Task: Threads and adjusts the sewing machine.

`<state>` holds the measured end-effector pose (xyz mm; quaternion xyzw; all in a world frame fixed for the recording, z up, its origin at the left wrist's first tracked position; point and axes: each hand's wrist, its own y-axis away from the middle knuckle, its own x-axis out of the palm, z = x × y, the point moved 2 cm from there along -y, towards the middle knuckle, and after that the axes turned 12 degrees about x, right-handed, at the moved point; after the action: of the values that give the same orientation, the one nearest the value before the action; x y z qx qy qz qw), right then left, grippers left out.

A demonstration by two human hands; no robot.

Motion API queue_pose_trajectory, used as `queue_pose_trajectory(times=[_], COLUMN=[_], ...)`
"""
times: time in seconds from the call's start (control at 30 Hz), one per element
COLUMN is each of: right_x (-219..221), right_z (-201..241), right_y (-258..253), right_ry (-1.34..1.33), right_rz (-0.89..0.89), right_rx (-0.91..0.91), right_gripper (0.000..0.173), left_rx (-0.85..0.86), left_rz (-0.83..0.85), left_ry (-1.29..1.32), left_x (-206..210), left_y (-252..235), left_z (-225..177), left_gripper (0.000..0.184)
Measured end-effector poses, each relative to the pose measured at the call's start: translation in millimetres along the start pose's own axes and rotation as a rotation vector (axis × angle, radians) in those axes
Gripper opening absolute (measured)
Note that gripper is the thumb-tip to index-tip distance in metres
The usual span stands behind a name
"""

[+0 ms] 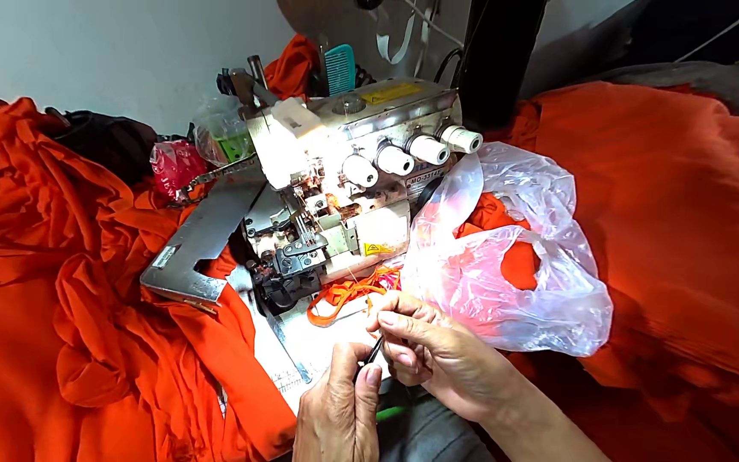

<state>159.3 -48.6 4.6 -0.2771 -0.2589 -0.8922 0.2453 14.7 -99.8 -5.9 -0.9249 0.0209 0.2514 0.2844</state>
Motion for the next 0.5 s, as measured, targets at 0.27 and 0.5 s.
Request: queue_pose_trajectory(times=[0.27,0.5], right_x=[-2,-9], right_z=[4,13], right_y=[-6,-8], right_ry=[0.04,0.206], right_rz=[-0.047,-0.06], right_rx=[0.061,-0.035], right_gripper=[0.024,0.023], left_rx=[0.112,0.154], left_rz=[-0.068,-0.056], left_ry=[0.041,-0.049], left_x=[2,5], left_y=[-11,-12], left_z=[4,2], left_gripper=[0.033,0.026])
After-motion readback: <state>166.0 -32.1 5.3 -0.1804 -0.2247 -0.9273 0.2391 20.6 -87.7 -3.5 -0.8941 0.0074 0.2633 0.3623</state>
